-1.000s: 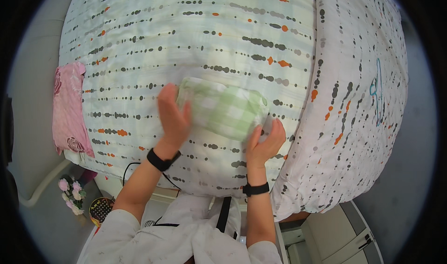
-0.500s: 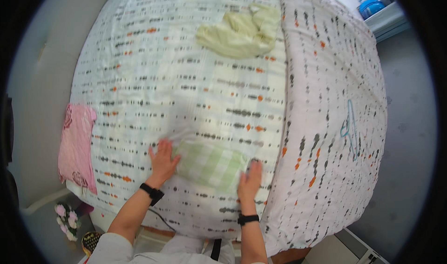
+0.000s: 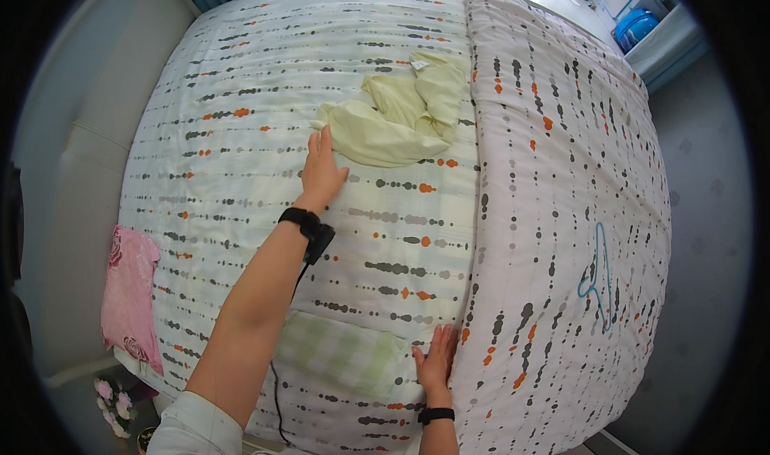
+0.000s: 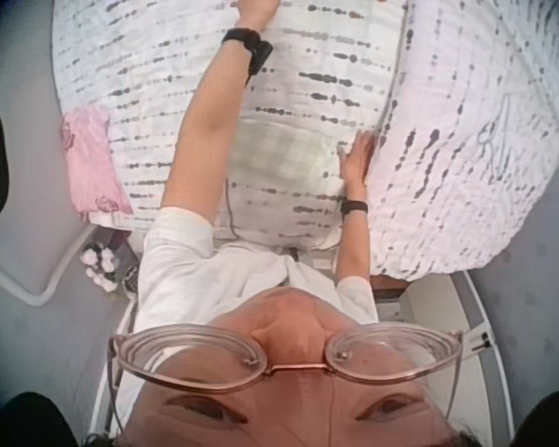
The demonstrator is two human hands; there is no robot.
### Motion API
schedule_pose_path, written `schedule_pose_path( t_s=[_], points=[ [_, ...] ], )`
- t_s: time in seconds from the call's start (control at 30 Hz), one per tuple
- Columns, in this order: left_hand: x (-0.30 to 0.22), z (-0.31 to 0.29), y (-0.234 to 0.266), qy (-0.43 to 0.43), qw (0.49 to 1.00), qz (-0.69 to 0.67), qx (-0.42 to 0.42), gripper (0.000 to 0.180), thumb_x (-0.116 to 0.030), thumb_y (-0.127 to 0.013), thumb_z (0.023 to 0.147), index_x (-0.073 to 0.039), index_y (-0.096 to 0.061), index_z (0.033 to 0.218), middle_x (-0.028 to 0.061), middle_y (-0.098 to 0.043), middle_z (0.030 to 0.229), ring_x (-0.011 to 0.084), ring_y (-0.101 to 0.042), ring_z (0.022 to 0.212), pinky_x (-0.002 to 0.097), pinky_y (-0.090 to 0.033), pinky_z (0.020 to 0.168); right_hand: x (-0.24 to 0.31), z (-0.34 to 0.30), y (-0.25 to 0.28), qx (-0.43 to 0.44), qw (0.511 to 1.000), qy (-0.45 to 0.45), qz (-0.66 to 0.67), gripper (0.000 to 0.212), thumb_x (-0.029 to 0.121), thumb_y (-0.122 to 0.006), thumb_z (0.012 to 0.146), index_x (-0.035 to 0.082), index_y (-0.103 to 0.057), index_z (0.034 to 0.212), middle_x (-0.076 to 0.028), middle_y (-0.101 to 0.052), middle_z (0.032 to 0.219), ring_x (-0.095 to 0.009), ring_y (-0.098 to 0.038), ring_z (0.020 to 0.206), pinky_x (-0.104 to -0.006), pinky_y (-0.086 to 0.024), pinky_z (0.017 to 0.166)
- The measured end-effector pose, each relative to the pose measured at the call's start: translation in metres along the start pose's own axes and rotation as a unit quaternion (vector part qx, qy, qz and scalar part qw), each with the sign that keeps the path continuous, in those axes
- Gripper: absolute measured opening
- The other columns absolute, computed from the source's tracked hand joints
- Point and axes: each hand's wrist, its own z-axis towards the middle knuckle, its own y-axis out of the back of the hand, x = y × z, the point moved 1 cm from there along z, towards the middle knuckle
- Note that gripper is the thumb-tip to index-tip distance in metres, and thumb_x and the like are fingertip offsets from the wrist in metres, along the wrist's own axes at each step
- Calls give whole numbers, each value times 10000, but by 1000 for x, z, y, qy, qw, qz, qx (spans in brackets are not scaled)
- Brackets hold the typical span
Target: The person folds several pieces of clothing on a bed, including a red and white garment, a light green item, and a yellow item. They then smooth the bedsheet and leave the room.
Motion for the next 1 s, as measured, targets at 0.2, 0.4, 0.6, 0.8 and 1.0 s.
schedule_pose_path(
  t_s=[0.2,0.4,0.6,0.8,1.0],
  points=[
    [-5,-10,-30,-78,992,-49,92,146,-111,-525,802,-27,-594,900,179,-563,1008,373,-536,899,441,-455,746,-5,3,-6,-16,992,-10,124,761,209,-647,796,20,-208,1388,-236,-148,1452,-443,-134,1327,-483,-161,1081],
    [-71,-169,47,-135,886,-330,296,92,-122,-493,843,-34,-469,844,180,-528,751,375,-523,707,414,-409,609,7,1,17,-10,992,8,129,727,239,-629,813,17,-231,1380,-254,-192,1433,-421,-125,1339,-462,-157,1085],
    [-134,-321,127,-268,794,-370,402,199,-186,-557,831,-63,-522,983,156,-585,758,346,-578,719,430,-462,653,57,-16,74,14,697,-98,711,546,156,-540,876,42,-300,1353,-164,-417,1306,-230,-508,1083,-344,-431,902],
    [-79,-334,140,113,886,-437,110,457,-289,-604,847,-19,-452,1184,125,-559,1031,191,-567,871,360,-466,740,126,-55,139,39,601,-94,793,583,-37,-411,747,34,-359,1323,-159,-488,1243,-250,-545,1060,-353,-473,868],
    [-100,-374,140,485,338,-686,424,409,-290,-568,887,-10,-456,1163,92,-551,984,173,-569,831,315,-488,716,128,-155,206,-28,495,-59,866,570,90,-343,771,2,-341,1335,-205,-451,1294,-325,-480,1145,-404,-361,1010]
  ],
)
